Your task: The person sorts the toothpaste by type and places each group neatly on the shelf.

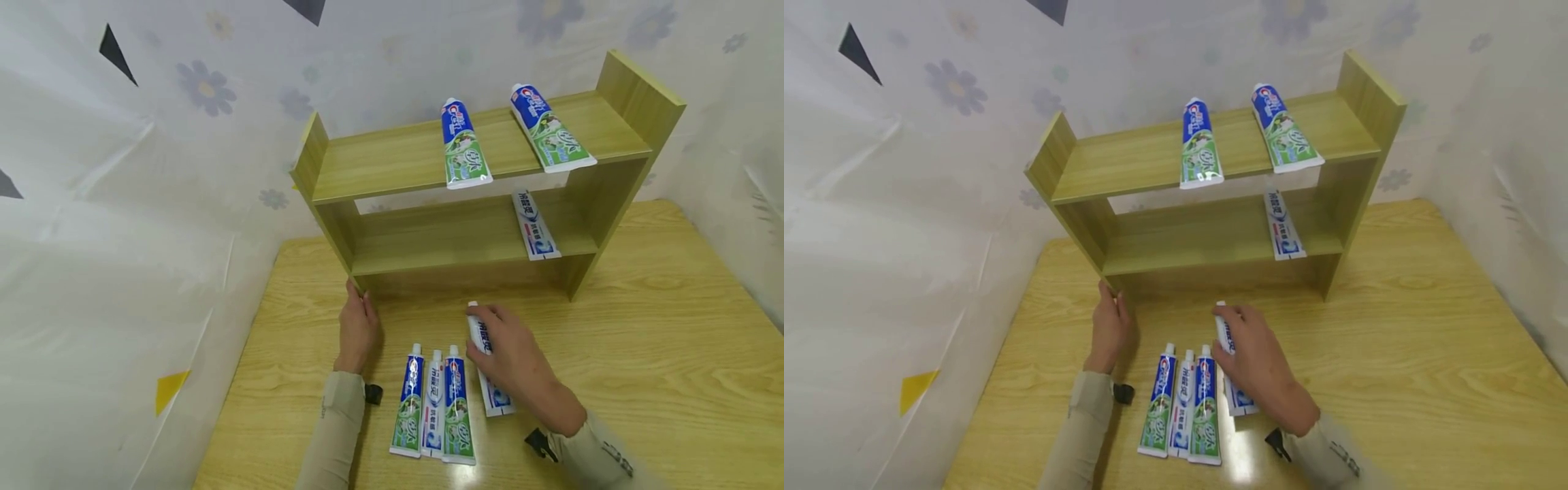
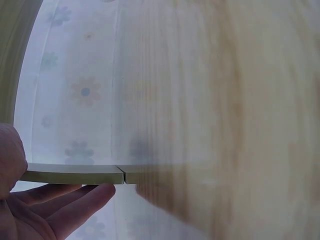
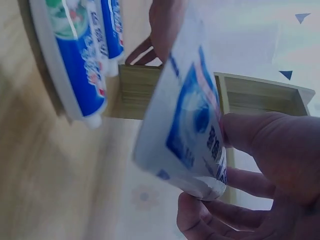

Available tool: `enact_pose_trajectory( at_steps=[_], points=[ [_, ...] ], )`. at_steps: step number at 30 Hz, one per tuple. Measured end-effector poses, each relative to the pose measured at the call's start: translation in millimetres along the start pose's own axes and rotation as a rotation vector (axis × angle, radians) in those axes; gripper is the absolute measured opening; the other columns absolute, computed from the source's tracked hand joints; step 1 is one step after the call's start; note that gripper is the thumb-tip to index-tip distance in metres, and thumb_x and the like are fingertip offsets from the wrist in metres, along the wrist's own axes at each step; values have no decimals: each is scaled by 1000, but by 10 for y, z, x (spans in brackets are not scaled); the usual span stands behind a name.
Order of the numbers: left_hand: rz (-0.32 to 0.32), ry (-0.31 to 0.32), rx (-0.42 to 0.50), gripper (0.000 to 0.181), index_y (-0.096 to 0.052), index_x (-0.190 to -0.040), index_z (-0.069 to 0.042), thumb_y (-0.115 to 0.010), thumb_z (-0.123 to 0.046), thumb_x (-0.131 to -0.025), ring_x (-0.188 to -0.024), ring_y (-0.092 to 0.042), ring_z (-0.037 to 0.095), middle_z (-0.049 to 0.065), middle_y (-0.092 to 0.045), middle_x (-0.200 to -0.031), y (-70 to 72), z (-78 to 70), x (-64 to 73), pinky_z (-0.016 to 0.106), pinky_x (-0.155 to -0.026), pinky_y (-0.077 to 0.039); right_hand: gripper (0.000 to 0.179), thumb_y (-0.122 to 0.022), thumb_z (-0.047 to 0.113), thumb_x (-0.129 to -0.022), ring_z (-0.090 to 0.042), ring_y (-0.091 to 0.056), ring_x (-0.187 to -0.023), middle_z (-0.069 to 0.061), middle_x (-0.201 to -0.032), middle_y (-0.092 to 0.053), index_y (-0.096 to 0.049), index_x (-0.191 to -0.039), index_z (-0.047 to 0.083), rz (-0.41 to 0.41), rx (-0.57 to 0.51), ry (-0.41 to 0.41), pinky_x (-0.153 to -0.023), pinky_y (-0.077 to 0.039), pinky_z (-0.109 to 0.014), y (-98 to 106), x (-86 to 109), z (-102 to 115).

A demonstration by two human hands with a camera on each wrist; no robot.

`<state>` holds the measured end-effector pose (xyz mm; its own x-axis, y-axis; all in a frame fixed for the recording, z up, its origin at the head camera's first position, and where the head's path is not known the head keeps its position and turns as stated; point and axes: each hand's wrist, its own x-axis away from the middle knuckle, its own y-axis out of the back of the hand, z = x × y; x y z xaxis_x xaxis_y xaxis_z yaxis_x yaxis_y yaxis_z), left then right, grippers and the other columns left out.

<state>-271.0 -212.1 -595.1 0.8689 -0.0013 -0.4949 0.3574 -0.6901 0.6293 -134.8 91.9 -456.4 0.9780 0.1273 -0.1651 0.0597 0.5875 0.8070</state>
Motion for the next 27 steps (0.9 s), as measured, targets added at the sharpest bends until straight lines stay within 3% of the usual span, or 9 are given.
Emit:
enact_pose_trajectory(
  at_steps=[4, 8, 12, 18, 22, 25, 27],
  points=[
    [-14, -20, 23, 47, -36, -161, -2, -38, -24, -120, -86, -77, 37, 29, -73, -106, 106, -181, 2, 49, -73, -66, 54, -83, 15, -95, -37, -69, -111, -23, -140, -65, -65, -146, 8, -28, 6, 35, -91, -66, -55, 96, -79, 69],
    [-10, 5, 13, 48, -36, -162, -5, -37, -29, -120, -71, -71, 28, 23, -72, -97, 12, -35, -8, 44, -64, -63, 54, -82, 13, -95, -31, -66, -101, -20, -132, -66, -65, -146, 7, -50, 1, 69, -83, -67, -49, 149, -146, 122],
    [-32, -12, -31, 50, -38, -161, -6, -34, -35, -120, -68, -67, 19, 14, -69, -90, -112, 162, -9, 38, -61, -61, 55, -82, 13, -96, -33, -65, -106, -22, -136, -65, -63, -147, 6, -61, 7, 80, -87, -67, -51, 185, -204, 149],
    [4, 28, 12, 44, -36, -159, 2, -40, -18, -120, -86, -76, 43, 32, -72, -104, 234, -464, -18, 57, -77, -65, 55, -82, 11, -96, -38, -66, -114, -24, -140, -64, -63, -147, 4, -80, 9, 138, -94, -65, -55, 241, -323, 166],
    [-8, 8, 31, 46, -35, -161, -1, -39, -22, -120, -93, -78, 40, 29, -73, -111, 150, -273, -16, 54, -84, -66, 55, -80, 9, -96, -43, -65, -125, -26, -145, -63, -62, -148, 2, -83, 6, 170, -102, -62, -59, 275, -437, 171],
    [-10, 5, 22, 48, -34, -163, -5, -40, -25, -120, -97, -79, 38, 28, -74, -115, -15, 16, -14, 53, -85, -66, 54, -80, 9, -97, -45, -64, -128, -26, -145, -63, -62, -147, 2, -97, 20, 188, -105, -60, -60, 303, -509, 169],
    [-5, 12, 1, 49, -34, -165, -6, -39, -26, -120, -98, -79, 40, 28, -74, -117, -19, 6, -15, 53, -83, -67, 53, -80, 9, -96, -45, -65, -127, -27, -143, -63, -63, -146, 2, -109, 31, 200, -104, -60, -60, 322, -546, 167]
  ],
)
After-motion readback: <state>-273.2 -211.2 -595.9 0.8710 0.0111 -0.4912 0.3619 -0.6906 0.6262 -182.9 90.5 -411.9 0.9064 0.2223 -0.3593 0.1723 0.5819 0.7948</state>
